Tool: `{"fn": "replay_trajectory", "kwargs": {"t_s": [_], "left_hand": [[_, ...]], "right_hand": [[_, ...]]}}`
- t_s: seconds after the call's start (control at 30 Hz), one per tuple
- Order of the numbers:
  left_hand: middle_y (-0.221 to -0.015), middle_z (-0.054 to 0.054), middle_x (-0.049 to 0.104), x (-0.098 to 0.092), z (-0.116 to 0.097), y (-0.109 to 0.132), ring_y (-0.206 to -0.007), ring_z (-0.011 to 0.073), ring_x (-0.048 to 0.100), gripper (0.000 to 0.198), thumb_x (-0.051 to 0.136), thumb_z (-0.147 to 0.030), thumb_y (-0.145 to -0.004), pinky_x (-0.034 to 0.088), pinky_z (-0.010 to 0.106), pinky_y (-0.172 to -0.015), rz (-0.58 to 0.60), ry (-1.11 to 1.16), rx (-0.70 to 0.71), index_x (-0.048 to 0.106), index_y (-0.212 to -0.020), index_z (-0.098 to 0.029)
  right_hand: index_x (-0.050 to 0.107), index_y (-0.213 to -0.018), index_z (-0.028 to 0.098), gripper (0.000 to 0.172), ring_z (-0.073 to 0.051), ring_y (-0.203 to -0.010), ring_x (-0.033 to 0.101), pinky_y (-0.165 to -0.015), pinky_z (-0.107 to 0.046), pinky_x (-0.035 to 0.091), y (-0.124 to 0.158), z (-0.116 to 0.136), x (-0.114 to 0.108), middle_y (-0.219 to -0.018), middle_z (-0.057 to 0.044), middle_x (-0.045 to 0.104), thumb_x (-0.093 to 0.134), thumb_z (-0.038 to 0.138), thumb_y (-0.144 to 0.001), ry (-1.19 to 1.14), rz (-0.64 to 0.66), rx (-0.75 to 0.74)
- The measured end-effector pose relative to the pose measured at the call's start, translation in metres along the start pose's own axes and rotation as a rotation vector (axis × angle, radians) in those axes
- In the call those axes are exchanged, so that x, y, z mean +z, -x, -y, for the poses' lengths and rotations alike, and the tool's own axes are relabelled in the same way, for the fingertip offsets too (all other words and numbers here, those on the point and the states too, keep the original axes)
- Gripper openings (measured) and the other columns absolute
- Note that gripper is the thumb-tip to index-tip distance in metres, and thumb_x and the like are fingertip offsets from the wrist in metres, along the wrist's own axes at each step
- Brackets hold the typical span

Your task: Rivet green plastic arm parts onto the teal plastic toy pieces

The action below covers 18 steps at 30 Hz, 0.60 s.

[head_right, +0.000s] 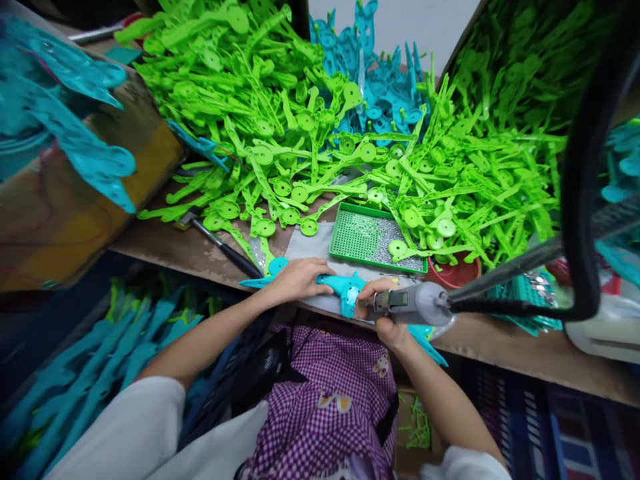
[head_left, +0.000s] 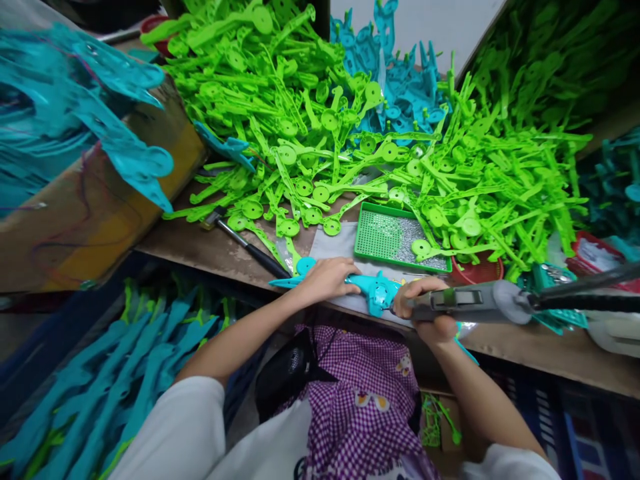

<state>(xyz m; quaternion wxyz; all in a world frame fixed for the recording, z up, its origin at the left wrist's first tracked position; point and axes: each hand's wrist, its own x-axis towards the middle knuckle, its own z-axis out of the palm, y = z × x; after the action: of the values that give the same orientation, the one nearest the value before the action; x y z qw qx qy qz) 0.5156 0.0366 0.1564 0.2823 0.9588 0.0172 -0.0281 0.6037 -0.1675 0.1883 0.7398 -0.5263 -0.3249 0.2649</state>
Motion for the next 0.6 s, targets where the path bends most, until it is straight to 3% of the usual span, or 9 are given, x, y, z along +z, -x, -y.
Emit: {"fn": "replay_trajectory", "kwargs": {"t_s": [0.1, 0.3, 0.43, 0.53, 0.6], "left_hand": [[-0.101, 0.003, 0.068, -0.002, -0.003, -0.001, -0.096, 0.0214, 0.062, 0.035, 0.068, -0.043, -0.079, 0.045, 0.028, -0.077, 0.018, -0.004, -0.014, 0.068, -0.109, -0.024], [-0.104, 0.003, 0.067, 0.005, 0.003, 0.0, -0.099, 0.0216, 0.061, 0.036, 0.068, -0.044, -0.08, 0.045, 0.029, -0.08, 0.005, -0.016, 0.0, 0.067, -0.11, -0.025], [-0.115, 0.004, 0.062, 0.0, 0.004, 0.003, -0.107, 0.0214, 0.057, 0.041, 0.067, -0.042, -0.081, 0.043, 0.031, -0.086, -0.021, 0.004, 0.059, 0.06, -0.116, -0.024], [-0.127, 0.007, 0.054, -0.004, -0.01, 0.007, -0.115, 0.0233, 0.051, 0.047, 0.065, -0.044, -0.082, 0.039, 0.038, -0.095, -0.116, 0.001, 0.153, 0.055, -0.123, -0.025], [-0.128, 0.007, 0.054, 0.0, -0.025, 0.009, -0.117, 0.0251, 0.048, 0.038, 0.061, -0.045, -0.086, 0.033, 0.044, -0.099, -0.15, -0.048, 0.259, 0.058, -0.119, -0.026]], "right_hand": [[0.066, -0.086, 0.022, 0.056, -0.016, -0.042, 0.054, -0.039, -0.028, 0.044, -0.002, 0.004, 0.001, -0.05, 0.001, 0.058, 0.064, 0.073, -0.063, 0.004, 0.033, -0.028], [0.066, -0.077, 0.024, 0.055, -0.014, -0.036, 0.048, -0.037, -0.028, 0.041, -0.018, 0.04, 0.005, -0.043, 0.004, 0.051, 0.06, 0.077, -0.063, 0.017, -0.133, -0.202], [0.062, -0.076, 0.025, 0.055, -0.014, -0.035, 0.049, -0.036, -0.027, 0.042, -0.02, 0.045, 0.002, -0.042, 0.005, 0.05, 0.059, 0.078, -0.063, 0.069, -0.171, -0.186], [0.06, -0.076, 0.025, 0.055, -0.015, -0.035, 0.049, -0.035, -0.027, 0.04, -0.02, 0.038, 0.001, -0.042, 0.006, 0.048, 0.061, 0.078, -0.061, 0.079, -0.236, -0.134], [0.06, -0.076, 0.024, 0.055, -0.015, -0.035, 0.049, -0.035, -0.027, 0.04, -0.021, 0.035, 0.002, -0.042, 0.005, 0.048, 0.063, 0.077, -0.06, 0.076, -0.258, -0.122]]}}
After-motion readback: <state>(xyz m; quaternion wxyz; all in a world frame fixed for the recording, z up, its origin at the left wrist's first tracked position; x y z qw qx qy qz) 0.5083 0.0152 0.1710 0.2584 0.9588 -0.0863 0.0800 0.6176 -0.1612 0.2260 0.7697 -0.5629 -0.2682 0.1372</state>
